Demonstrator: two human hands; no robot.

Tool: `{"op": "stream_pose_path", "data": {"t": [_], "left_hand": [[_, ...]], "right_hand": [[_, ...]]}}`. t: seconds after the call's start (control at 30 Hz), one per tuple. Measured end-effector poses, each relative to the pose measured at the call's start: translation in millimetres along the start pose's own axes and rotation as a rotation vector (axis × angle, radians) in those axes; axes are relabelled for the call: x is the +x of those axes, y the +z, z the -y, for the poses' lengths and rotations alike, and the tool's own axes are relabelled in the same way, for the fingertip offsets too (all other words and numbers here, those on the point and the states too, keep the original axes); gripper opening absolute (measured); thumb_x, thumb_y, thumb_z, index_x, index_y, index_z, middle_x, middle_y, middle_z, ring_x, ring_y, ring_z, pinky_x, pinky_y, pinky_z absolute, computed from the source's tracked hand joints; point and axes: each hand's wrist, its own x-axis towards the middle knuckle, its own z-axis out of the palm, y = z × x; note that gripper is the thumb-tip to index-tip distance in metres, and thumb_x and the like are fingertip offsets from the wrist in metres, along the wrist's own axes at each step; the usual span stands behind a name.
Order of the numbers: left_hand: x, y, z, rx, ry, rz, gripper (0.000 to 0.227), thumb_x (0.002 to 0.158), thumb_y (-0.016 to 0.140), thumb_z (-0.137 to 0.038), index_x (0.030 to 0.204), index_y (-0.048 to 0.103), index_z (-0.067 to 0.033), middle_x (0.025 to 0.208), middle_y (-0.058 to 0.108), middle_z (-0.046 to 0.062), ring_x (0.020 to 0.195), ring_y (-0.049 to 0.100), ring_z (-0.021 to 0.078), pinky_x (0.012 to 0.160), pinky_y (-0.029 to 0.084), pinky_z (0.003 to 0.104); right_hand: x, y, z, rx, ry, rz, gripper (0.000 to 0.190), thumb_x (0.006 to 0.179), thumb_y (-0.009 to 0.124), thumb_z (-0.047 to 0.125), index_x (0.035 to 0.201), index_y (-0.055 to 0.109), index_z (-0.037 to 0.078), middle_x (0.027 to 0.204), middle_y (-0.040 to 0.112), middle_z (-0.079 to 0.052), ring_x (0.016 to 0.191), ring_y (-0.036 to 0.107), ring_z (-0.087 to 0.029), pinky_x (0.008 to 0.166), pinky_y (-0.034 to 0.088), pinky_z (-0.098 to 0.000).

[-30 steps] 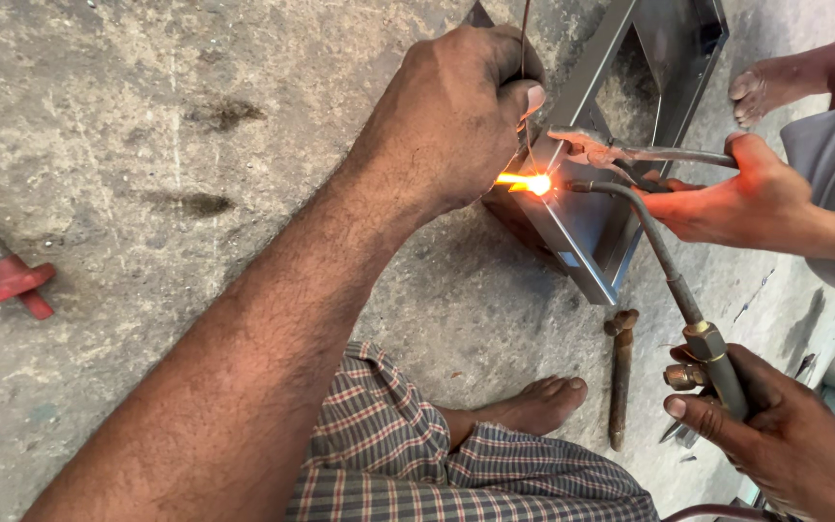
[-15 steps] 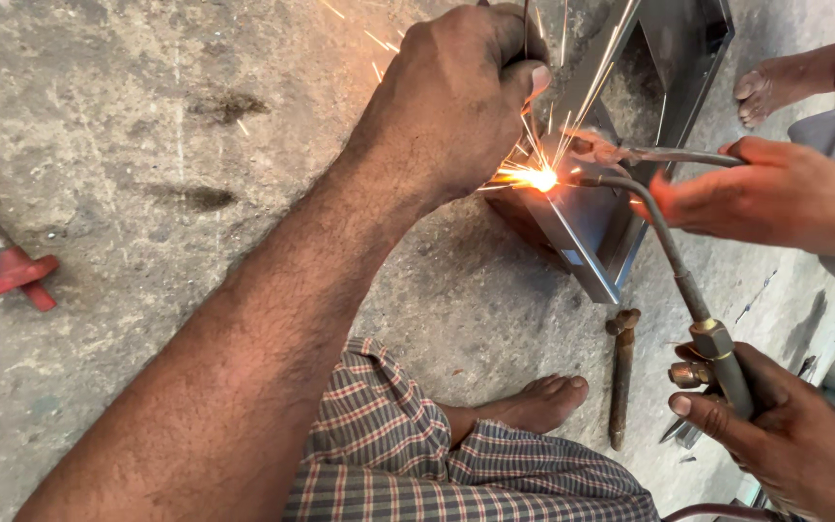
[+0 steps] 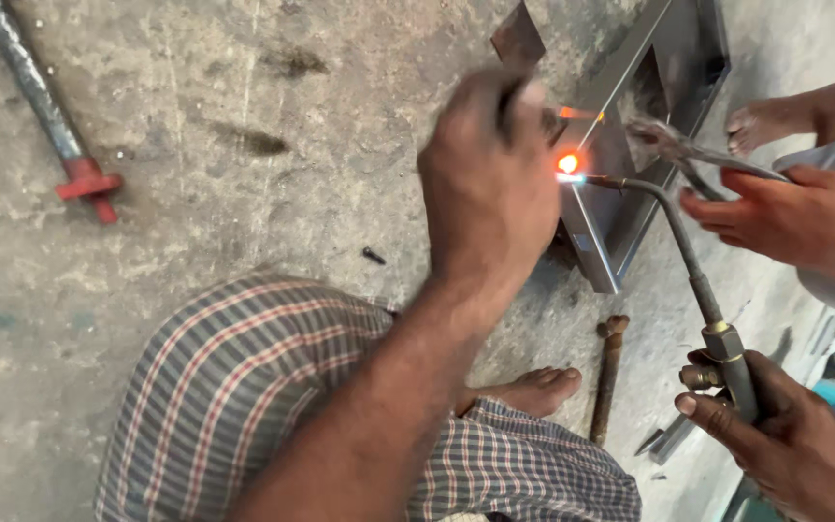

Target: The person uses a welding torch and filler rod to join the corners of a rectangular metal frame. They sit on the floor, applying heat and filler material to the seams while another person occasionally assists by holding the frame or using pliers.

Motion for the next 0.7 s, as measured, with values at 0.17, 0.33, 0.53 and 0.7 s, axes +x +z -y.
{"op": "stream_pose_path", "data": {"t": [0.17,0.33,0.53,0.7], "left_hand": [[-54.5,2.3,38.6,-0.131,-0.152,-0.127,0.021,0.108,0.052,-0.018,0.112,0.066,-0.0025,0.104,0.070,0.011,0.092,0.073,0.0233,0.083,0.059,0.038],[-50.0,0.8,52.7,-0.124,-0.235,-0.168,0.021,0.106,0.052,-0.018,0.112,0.065,-0.0028,0.100,0.067,0.010,0.080,0.070,0.0213,0.078,0.057,0.037],[-46.7,11.8,65.3,-0.118,-0.238,-0.152,0.019,0.106,0.054,-0.016,0.109,0.065,-0.0025,0.097,0.068,0.010,0.081,0.070,0.0208,0.078,0.056,0.037],[-46.5,15.2,68.9,-0.186,-0.258,-0.120,0.019,0.106,0.053,-0.017,0.111,0.065,-0.0031,0.099,0.068,0.009,0.083,0.071,0.0194,0.078,0.057,0.036]], "right_hand": [[-20.2,-7.8,24.0,-0.322,0.103,-0.009,0.051,0.094,0.078,0.037,0.133,0.068,0.006,0.066,0.060,-0.016,0.045,0.046,-0.022,0.047,0.038,-0.0374],[-27.4,-5.2,38.8,-0.236,0.093,-0.027,0.049,0.093,0.080,0.037,0.132,0.069,0.009,0.061,0.053,-0.010,0.044,0.043,-0.019,0.043,0.034,-0.0353],[-29.7,-3.6,41.2,-0.042,0.177,-0.011,0.048,0.092,0.079,0.034,0.132,0.070,0.008,0.055,0.045,-0.011,0.044,0.035,-0.021,0.043,0.026,-0.0386],[-31.3,-0.9,44.3,-0.025,0.201,-0.042,0.049,0.091,0.079,0.030,0.131,0.065,0.006,0.055,0.047,-0.009,0.046,0.033,-0.019,0.044,0.025,-0.0379]]}}
